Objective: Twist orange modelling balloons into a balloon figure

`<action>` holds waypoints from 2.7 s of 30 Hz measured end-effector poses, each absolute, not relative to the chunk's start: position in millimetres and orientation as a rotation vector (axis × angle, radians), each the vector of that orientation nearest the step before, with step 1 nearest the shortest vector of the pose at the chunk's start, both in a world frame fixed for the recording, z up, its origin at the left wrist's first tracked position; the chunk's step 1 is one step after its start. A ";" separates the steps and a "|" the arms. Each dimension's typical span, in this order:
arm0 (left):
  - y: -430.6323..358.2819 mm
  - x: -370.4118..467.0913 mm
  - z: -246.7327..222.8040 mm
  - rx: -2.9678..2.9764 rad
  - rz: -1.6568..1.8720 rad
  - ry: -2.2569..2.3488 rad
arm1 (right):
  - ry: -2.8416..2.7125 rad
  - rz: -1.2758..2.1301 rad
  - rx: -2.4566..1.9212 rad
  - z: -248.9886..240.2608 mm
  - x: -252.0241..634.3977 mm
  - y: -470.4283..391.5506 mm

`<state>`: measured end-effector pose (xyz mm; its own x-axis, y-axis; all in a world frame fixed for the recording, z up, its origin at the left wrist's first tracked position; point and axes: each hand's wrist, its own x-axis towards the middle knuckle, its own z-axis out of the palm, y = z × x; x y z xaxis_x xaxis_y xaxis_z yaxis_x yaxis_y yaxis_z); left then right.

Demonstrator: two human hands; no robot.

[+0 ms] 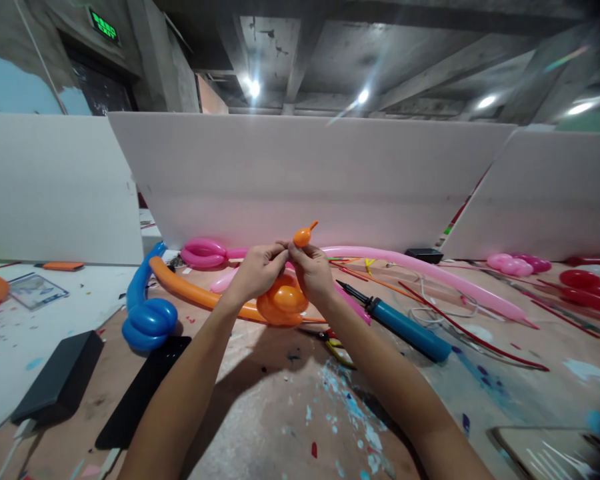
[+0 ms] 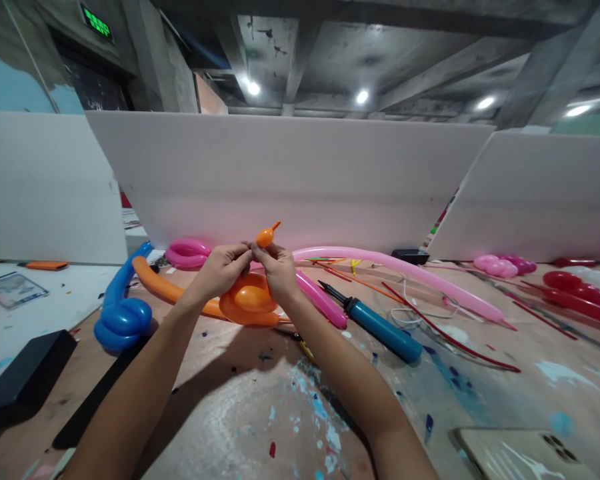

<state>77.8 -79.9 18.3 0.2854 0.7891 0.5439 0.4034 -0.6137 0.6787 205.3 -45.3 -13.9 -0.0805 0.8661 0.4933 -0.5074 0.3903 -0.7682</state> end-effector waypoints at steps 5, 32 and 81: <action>-76.8 74.8 19.3 2.147 1.249 1.017 | -1.123 1.320 -0.339 -10.1 202.1 -50.0; -78.6 78.1 16.1 2.107 1.272 1.030 | -1.163 1.191 -0.296 -13.2 205.5 -44.0; -74.0 82.5 9.6 2.151 1.330 1.039 | -1.187 1.235 -0.304 -7.6 207.7 -49.0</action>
